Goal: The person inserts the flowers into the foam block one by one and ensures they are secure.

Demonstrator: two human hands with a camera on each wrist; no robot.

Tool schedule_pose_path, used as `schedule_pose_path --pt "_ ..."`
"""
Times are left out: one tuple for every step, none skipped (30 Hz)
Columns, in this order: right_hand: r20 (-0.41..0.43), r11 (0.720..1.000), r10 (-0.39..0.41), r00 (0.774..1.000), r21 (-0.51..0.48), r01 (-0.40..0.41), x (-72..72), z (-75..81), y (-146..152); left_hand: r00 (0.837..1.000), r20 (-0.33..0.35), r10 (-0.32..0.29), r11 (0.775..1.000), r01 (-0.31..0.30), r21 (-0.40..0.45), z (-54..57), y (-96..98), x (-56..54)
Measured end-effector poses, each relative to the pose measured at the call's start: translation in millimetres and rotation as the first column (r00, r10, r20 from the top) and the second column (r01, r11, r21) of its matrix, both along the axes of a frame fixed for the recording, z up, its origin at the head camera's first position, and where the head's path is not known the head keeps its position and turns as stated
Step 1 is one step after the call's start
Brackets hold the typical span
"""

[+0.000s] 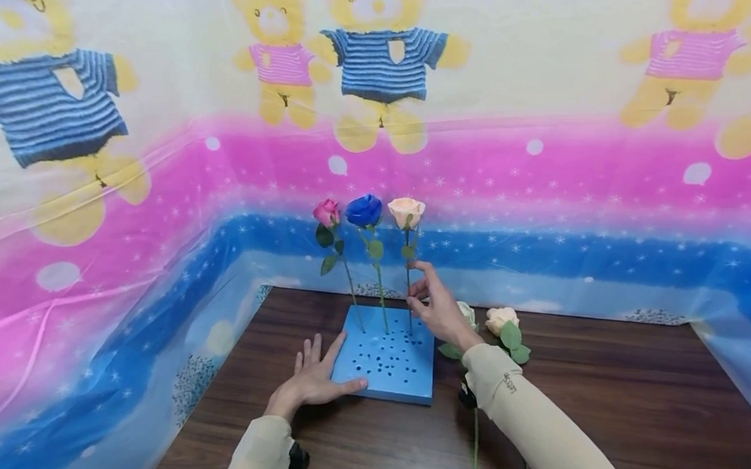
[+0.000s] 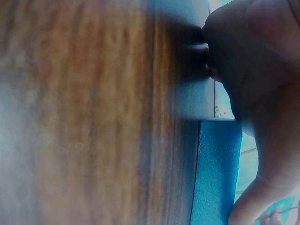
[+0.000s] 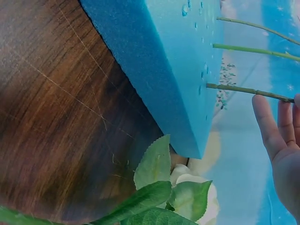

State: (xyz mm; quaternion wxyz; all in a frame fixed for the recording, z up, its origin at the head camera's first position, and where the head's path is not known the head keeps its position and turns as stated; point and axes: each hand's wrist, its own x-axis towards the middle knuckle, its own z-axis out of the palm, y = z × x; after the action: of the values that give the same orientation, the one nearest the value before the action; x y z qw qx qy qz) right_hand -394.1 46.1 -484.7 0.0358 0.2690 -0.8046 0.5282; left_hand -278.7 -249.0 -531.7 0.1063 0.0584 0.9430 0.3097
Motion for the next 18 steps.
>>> schedule_pose_path --pt "0.004 1.0 0.0 1.0 -0.002 0.0 -0.2 -1.1 0 1.0 0.0 0.001 1.0 -0.001 0.001 -0.2 0.2 0.0" --pt "0.009 1.0 0.0 1.0 -0.001 0.0 -0.4 -2.3 0 1.0 0.0 0.001 1.0 -0.001 0.002 -0.4 0.3 0.0" --pt "0.015 1.0 0.001 1.0 -0.002 -0.001 -0.4 -3.2 0 1.0 0.001 0.001 1.0 -0.001 0.001 -0.6 0.5 0.0" --pt "0.024 1.0 0.004 1.0 -0.004 -0.004 -0.6 -3.8 0 1.0 0.0 0.002 1.0 -0.002 -0.001 -0.8 0.5 -0.1" --pt "0.034 1.0 0.006 0.999 -0.005 -0.006 -0.3 -4.0 0 1.0 0.0 0.003 1.0 -0.003 -0.004 -0.8 0.7 -0.3" --pt "0.043 1.0 0.007 0.999 -0.008 -0.007 -0.3 -4.8 0 1.0 0.0 0.004 1.0 -0.004 -0.007 -0.9 0.8 -0.5" --pt "0.053 1.0 0.007 0.999 -0.006 -0.006 0.1 -4.9 0 1.0 0.0 0.004 1.0 -0.004 -0.01 -0.9 0.8 -0.6" --pt "0.061 1.0 0.007 0.998 -0.005 -0.006 0.4 -5.1 0 1.0 0.001 0.004 1.0 -0.004 -0.011 -0.7 0.9 -0.7" --pt "0.071 1.0 0.004 0.997 -0.007 -0.004 0.7 -5.3 0 1.0 0.001 0.005 1.0 -0.005 -0.011 -0.4 0.9 -0.9" --pt "0.08 1.0 0.001 0.997 -0.008 -0.001 1.3 -6.3 1 1.0 0.003 0.005 1.0 -0.005 -0.011 -0.5 1.2 -0.7" --pt "0.09 1.0 -0.001 0.996 -0.011 0.002 1.9 -7.2 2 1.0 0.005 0.005 1.0 -0.005 -0.008 -0.5 1.4 -0.4" --pt "0.099 1.0 -0.002 0.995 -0.013 0.003 2.4 -8.3 3 1.0 0.006 0.005 1.0 -0.005 -0.006 -0.5 1.4 -0.3" --pt "0.109 1.0 -0.001 0.994 -0.016 0.003 3.0 -8.9 4 1.0 0.008 0.005 1.0 -0.004 -0.004 -0.2 1.5 -0.2" --pt "0.122 1.0 0.002 0.993 -0.024 0.001 3.6 -9.7 6 1.0 0.009 0.003 1.0 -0.003 -0.002 0.1 1.4 -0.2" --pt "0.134 0.999 0.005 0.991 -0.034 -0.001 4.3 -10.3 7 1.0 0.009 0.001 1.0 -0.001 -0.002 0.2 1.2 -0.3" --pt "0.142 0.999 0.013 0.99 -0.041 -0.007 4.8 -10.9 9 1.0 0.009 -0.001 1.0 0.001 -0.002 0.3 1.0 -0.4" --pt "0.148 0.999 0.022 0.989 -0.046 -0.015 5.2 -11.1 10 1.0 0.008 -0.002 1.0 0.002 0.001 0.3 0.6 -0.7" --pt "0.153 0.999 0.028 0.988 -0.049 -0.021 5.6 -11.2 11 1.0 0.007 -0.004 1.0 0.004 0.0 0.3 0.2 -0.9"
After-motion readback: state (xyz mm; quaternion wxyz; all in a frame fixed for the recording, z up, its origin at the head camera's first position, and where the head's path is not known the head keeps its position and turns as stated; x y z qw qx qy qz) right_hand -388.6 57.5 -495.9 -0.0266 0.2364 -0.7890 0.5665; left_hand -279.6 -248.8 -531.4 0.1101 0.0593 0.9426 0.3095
